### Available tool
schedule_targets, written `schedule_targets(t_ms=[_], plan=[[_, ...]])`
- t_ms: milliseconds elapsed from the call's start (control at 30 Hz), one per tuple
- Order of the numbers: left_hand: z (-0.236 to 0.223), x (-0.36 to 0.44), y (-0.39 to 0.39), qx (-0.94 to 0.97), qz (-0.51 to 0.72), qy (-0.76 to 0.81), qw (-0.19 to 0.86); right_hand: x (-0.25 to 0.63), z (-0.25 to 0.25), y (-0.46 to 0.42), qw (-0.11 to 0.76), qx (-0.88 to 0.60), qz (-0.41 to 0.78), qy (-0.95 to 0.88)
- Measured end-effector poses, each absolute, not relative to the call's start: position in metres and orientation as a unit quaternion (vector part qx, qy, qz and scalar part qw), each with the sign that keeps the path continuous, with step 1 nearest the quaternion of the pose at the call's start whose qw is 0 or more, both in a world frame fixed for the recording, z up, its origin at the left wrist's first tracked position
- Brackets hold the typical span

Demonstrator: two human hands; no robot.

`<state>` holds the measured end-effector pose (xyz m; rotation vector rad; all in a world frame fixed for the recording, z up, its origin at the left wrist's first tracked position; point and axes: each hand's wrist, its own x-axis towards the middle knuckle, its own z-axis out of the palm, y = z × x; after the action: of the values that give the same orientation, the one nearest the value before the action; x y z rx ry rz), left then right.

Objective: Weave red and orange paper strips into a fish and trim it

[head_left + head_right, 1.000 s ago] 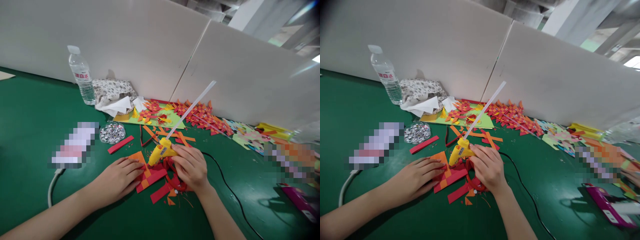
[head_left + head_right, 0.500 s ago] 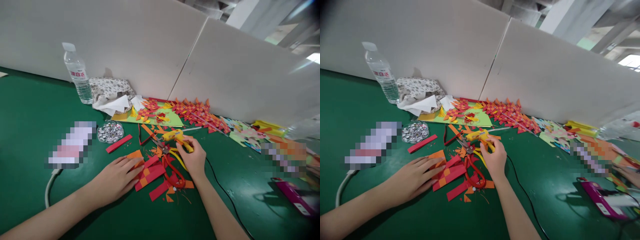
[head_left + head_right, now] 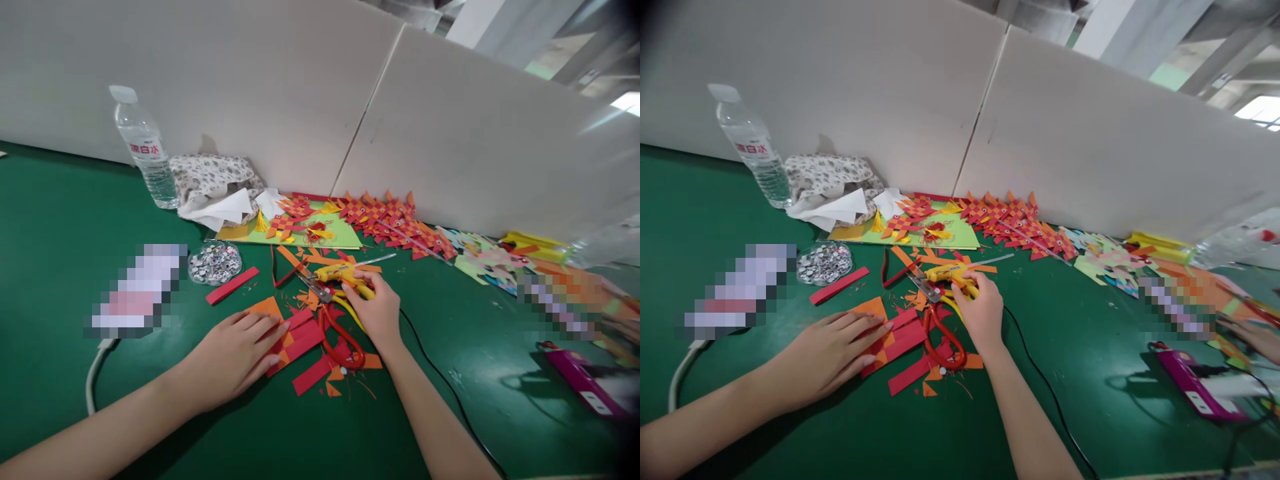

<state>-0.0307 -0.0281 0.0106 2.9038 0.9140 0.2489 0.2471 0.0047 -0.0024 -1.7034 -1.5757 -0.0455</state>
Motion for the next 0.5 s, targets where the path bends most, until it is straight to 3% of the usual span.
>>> schedule_targets(t_ms=[500], plan=[[0.014, -0.017, -0.032, 0.939, 0.077, 0.336, 0.018, 0.249, -0.003, 0.005, 0.381, -0.654, -0.032, -0.653]])
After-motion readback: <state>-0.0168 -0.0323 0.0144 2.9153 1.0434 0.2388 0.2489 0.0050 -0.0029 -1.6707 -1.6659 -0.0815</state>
